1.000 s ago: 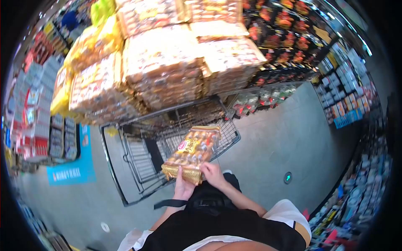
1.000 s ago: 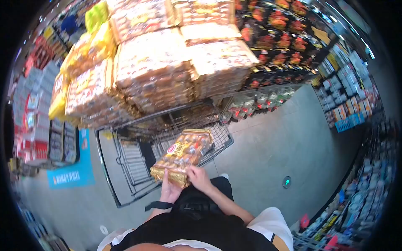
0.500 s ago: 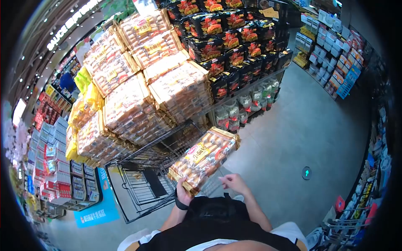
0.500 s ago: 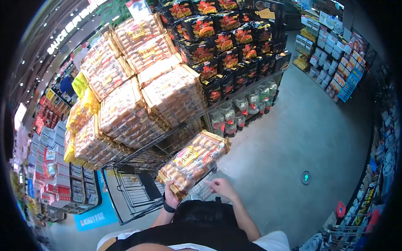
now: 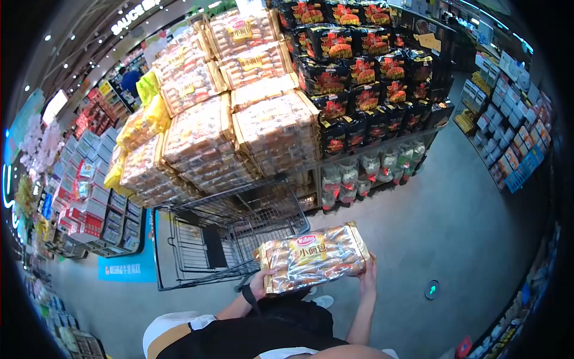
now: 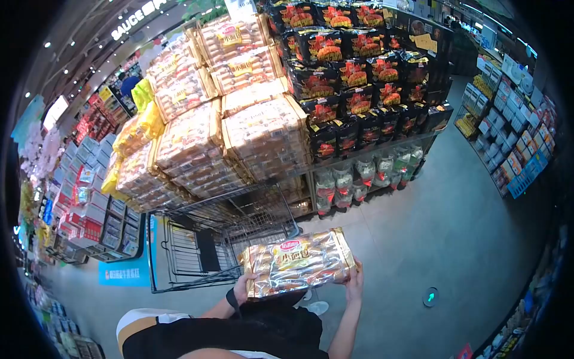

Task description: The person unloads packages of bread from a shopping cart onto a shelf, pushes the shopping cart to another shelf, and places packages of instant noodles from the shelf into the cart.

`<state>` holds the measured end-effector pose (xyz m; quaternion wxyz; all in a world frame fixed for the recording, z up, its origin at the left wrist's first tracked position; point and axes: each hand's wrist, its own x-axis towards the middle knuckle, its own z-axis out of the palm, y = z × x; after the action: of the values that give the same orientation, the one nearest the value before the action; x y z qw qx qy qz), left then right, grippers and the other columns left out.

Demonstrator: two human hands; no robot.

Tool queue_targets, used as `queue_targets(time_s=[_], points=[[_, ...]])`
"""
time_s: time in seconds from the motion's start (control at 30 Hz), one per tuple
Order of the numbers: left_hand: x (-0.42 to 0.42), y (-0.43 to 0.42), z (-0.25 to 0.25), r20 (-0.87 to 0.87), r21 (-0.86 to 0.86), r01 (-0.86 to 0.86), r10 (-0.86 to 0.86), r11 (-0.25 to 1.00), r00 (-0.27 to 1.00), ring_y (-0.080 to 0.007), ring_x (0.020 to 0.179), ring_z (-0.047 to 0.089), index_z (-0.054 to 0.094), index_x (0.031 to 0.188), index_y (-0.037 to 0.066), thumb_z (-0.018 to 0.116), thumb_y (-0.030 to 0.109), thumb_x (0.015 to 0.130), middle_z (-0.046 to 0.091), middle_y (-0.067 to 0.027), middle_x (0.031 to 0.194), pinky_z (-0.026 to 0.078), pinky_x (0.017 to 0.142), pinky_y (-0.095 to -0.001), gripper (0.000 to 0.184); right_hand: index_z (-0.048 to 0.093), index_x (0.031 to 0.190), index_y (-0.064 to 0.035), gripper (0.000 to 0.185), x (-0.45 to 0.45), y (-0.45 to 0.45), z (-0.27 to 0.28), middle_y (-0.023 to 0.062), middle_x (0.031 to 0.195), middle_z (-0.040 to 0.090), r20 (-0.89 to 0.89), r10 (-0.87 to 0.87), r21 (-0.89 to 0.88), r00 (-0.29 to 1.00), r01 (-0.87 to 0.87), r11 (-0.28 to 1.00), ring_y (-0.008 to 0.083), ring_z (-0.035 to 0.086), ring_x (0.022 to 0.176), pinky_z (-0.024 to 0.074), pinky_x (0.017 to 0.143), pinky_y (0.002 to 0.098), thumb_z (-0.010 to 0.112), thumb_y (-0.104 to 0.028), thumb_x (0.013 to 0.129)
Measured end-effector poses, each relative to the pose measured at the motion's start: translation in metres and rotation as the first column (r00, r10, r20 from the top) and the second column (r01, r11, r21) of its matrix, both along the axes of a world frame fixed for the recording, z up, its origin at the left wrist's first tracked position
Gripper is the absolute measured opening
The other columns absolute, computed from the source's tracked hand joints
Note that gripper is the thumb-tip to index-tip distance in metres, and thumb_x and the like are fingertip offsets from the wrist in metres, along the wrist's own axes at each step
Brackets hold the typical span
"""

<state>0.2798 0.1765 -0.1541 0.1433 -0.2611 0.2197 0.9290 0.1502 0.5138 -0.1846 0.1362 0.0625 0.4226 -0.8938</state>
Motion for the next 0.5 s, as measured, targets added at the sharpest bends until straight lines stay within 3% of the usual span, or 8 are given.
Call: queue_targets(time_s=[0.03,0.07,0.17,0.3,0.33,0.5], points=[[-0.008,0.005,0.000,-0.026,0.014,0.024,-0.023,1.000,0.999,-0.0339,0.112,0.055,0.038,0.131,-0.004,0.056,0.009,0.080,0.052,-0.0209,0.124,0.044,0.098,-0.0477,0.056,0.039,0.132,-0.0107,0.052,-0.005,0.006,-0.008,0.0119,0.127,0.047,0.023,-0.009,0.127,1.000,0.006,0.992,0.0273,0.058,0.103,0.0564,0.070,0.0414,0.055,-0.039,0.091],[-0.014,0.005,0.001,-0.032,0.067,0.075,-0.073,0.995,0.997,-0.0339,0.112,0.055,0.037,0.132,-0.004,0.056,0.010,0.080,0.052,-0.0209,0.125,0.044,0.098,-0.0476,0.057,0.042,0.130,-0.0103,0.050,-0.006,0.011,-0.013,0.0100,0.120,0.052,0.093,-0.039,0.130,0.995,0.027,0.991,0.0225,0.058,0.102,0.0553,0.070,0.0361,0.059,-0.031,0.087],[-0.031,0.001,-0.006,-0.034,0.098,0.099,-0.096,0.990,0.995,-0.0331,0.113,0.055,0.036,0.132,-0.004,0.055,0.009,0.080,0.053,-0.0207,0.124,0.043,0.099,-0.0480,0.057,0.042,0.128,-0.0099,0.053,-0.017,-0.006,0.009,0.0099,0.117,0.053,0.108,-0.141,0.198,0.984,0.117,0.973,0.0209,0.057,0.101,0.0545,0.071,0.0339,0.063,-0.024,0.082],[-0.064,-0.010,-0.006,-0.020,0.013,0.008,-0.008,1.000,1.000,-0.0322,0.111,0.056,0.037,0.132,-0.004,0.055,0.013,0.083,0.053,-0.0216,0.124,0.045,0.098,-0.0449,0.055,0.046,0.123,-0.0098,0.051,-0.068,-0.030,0.025,0.0081,0.113,0.055,0.091,-0.150,0.216,0.984,0.128,0.968,0.0192,0.055,0.103,0.0519,0.077,0.0323,0.065,-0.019,0.077],[-0.073,-0.013,-0.012,-0.038,0.065,-0.014,0.016,0.998,0.999,-0.0319,0.111,0.056,0.037,0.132,-0.004,0.055,0.017,0.085,0.053,-0.0215,0.124,0.046,0.098,-0.0445,0.054,0.048,0.120,-0.0046,0.049,-0.086,-0.040,0.033,0.0091,0.111,0.054,0.038,-0.185,0.209,0.982,0.174,0.962,0.0200,0.055,0.101,0.0476,0.083,0.0317,0.067,-0.014,0.075],[-0.128,-0.025,0.018,-0.117,0.053,-0.302,0.306,0.952,0.945,-0.0269,0.107,0.059,0.040,0.129,-0.001,0.052,0.023,0.091,0.056,-0.0160,0.121,0.050,0.093,-0.0403,0.047,0.047,0.120,-0.0027,0.050,-0.166,-0.082,0.061,0.0099,0.111,0.054,-0.117,-0.174,0.224,0.978,0.196,0.955,0.0204,0.054,0.104,0.0448,0.090,0.0319,0.065,-0.014,0.074]])
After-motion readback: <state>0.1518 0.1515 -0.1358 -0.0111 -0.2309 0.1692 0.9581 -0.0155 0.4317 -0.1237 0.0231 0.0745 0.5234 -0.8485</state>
